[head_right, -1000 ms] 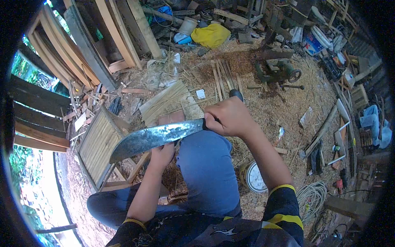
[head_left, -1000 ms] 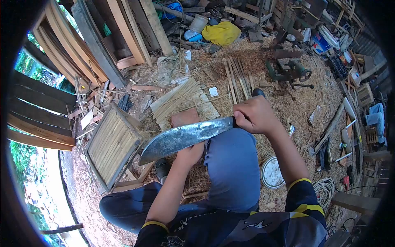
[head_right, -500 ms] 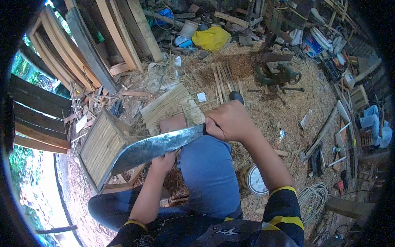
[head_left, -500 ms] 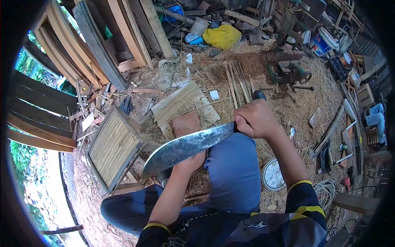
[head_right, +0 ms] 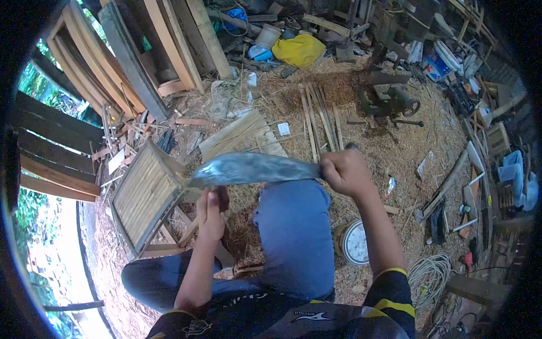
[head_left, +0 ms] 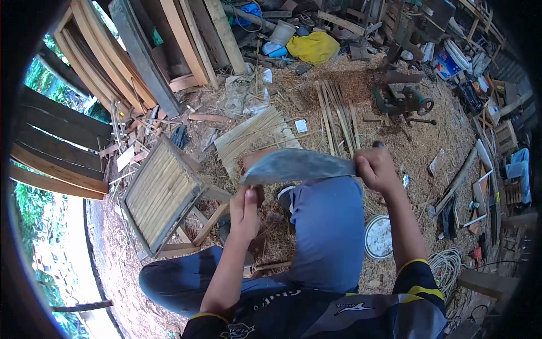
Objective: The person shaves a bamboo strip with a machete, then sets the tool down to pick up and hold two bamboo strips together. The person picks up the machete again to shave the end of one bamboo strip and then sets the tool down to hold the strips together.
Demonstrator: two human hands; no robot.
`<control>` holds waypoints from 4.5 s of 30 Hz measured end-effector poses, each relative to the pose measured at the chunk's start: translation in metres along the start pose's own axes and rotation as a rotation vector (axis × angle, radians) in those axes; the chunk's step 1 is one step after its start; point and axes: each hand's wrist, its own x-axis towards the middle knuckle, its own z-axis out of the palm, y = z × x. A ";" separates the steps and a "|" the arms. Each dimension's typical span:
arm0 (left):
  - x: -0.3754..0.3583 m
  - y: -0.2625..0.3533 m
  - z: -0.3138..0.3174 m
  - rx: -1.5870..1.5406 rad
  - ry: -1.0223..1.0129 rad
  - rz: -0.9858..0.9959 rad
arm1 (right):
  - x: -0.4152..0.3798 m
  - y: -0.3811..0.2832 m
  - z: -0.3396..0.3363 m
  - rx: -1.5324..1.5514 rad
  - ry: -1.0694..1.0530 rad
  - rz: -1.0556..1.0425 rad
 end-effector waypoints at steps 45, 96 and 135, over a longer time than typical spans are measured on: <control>0.041 0.023 0.039 0.693 -0.322 -0.075 | 0.069 -0.043 0.004 -0.143 -0.110 -0.380; 0.029 -0.036 0.027 0.505 -0.062 0.289 | 0.068 -0.039 0.004 -0.191 -0.158 -0.324; 0.050 -0.059 0.039 0.016 -0.137 0.189 | 0.062 -0.045 0.001 -0.145 -0.109 -0.211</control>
